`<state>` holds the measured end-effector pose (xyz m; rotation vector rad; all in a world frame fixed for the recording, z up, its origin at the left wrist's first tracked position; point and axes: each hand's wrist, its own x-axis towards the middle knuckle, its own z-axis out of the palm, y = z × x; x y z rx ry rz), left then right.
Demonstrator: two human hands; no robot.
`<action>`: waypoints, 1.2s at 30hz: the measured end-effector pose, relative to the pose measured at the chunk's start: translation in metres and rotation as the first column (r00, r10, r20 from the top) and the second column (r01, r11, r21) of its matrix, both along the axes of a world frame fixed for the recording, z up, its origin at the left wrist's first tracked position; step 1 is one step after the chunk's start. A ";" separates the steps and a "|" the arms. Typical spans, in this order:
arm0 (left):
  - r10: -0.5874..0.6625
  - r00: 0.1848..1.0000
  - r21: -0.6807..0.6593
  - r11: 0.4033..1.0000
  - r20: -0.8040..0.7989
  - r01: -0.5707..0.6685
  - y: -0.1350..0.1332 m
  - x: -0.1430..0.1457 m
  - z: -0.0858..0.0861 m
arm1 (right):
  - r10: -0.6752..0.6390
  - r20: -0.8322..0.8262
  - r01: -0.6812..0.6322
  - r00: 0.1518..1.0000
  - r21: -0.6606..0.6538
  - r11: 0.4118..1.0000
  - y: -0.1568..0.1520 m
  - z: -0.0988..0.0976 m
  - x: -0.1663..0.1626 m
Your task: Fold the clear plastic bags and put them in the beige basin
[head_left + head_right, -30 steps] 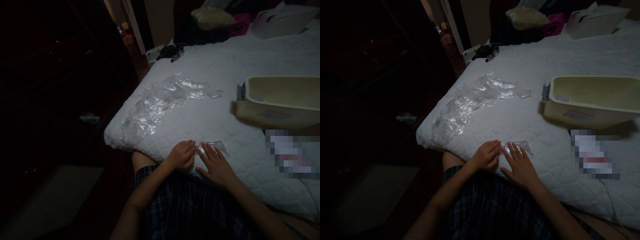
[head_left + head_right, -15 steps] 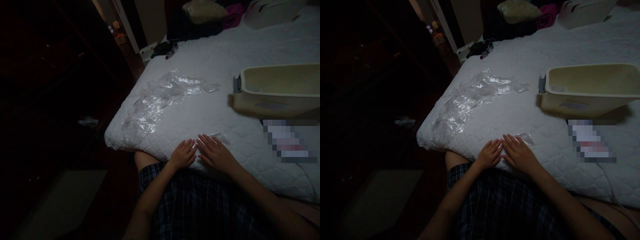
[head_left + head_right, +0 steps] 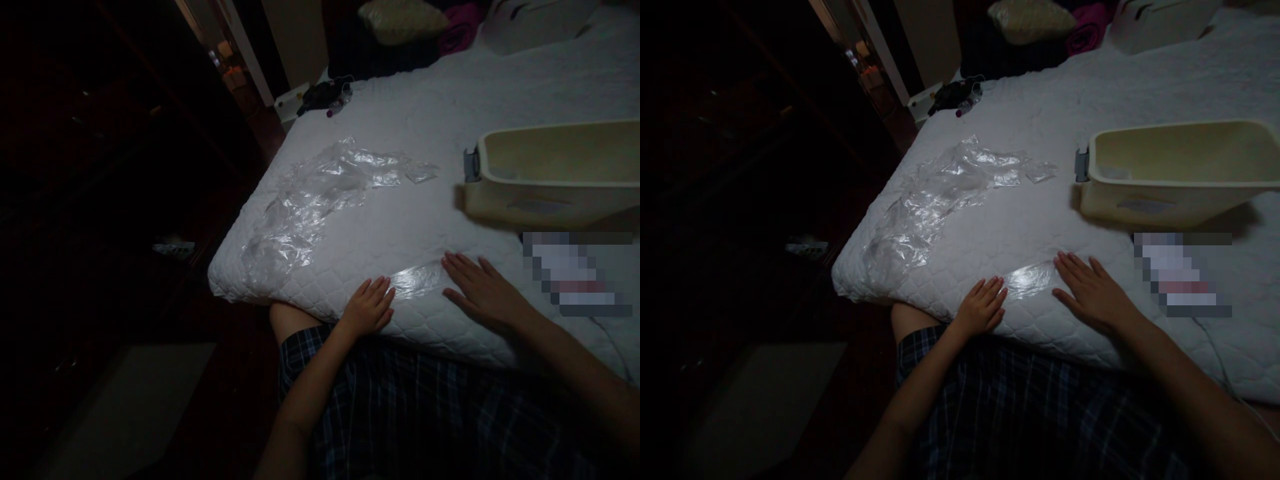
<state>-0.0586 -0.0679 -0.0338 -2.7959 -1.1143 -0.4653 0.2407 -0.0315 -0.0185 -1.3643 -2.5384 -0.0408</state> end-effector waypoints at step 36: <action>-0.064 0.964 -0.164 0.980 0.258 0.109 0.052 -0.007 0.036 | 0.087 -0.104 -0.082 0.991 0.053 0.995 -0.005 0.002 -0.076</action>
